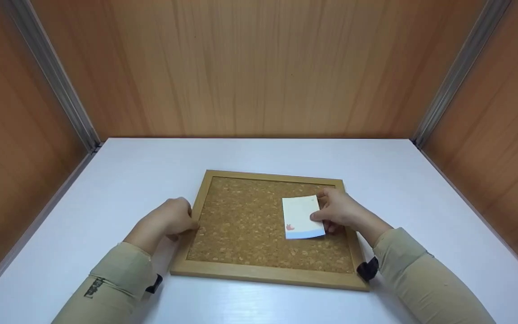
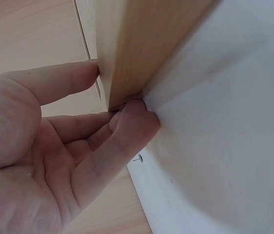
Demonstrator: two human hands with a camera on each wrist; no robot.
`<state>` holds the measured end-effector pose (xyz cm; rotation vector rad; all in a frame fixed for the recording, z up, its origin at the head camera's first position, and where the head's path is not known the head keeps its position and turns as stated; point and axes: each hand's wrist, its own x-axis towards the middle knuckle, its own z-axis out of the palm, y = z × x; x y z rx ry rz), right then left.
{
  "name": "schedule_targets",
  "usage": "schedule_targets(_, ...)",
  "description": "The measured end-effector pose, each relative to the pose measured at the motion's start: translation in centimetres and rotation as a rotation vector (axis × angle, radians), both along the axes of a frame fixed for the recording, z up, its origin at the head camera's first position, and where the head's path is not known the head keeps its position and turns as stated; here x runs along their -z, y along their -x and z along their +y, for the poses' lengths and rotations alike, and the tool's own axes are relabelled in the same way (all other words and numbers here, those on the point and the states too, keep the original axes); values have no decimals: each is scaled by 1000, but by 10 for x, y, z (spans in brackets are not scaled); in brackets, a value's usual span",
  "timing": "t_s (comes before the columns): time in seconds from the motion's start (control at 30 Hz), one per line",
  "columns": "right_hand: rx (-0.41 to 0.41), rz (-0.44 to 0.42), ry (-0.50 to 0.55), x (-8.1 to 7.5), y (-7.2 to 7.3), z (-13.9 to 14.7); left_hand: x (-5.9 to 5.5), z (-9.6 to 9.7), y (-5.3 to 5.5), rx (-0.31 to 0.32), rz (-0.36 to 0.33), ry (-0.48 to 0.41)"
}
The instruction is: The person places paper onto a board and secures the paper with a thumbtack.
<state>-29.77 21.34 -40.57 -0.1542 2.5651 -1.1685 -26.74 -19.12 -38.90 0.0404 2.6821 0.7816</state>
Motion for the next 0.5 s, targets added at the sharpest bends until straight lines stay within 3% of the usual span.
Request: schedule_targets(0.5, 3, -30, -83, -4, -3, 0, 1, 0, -1, -1, 8, -3)
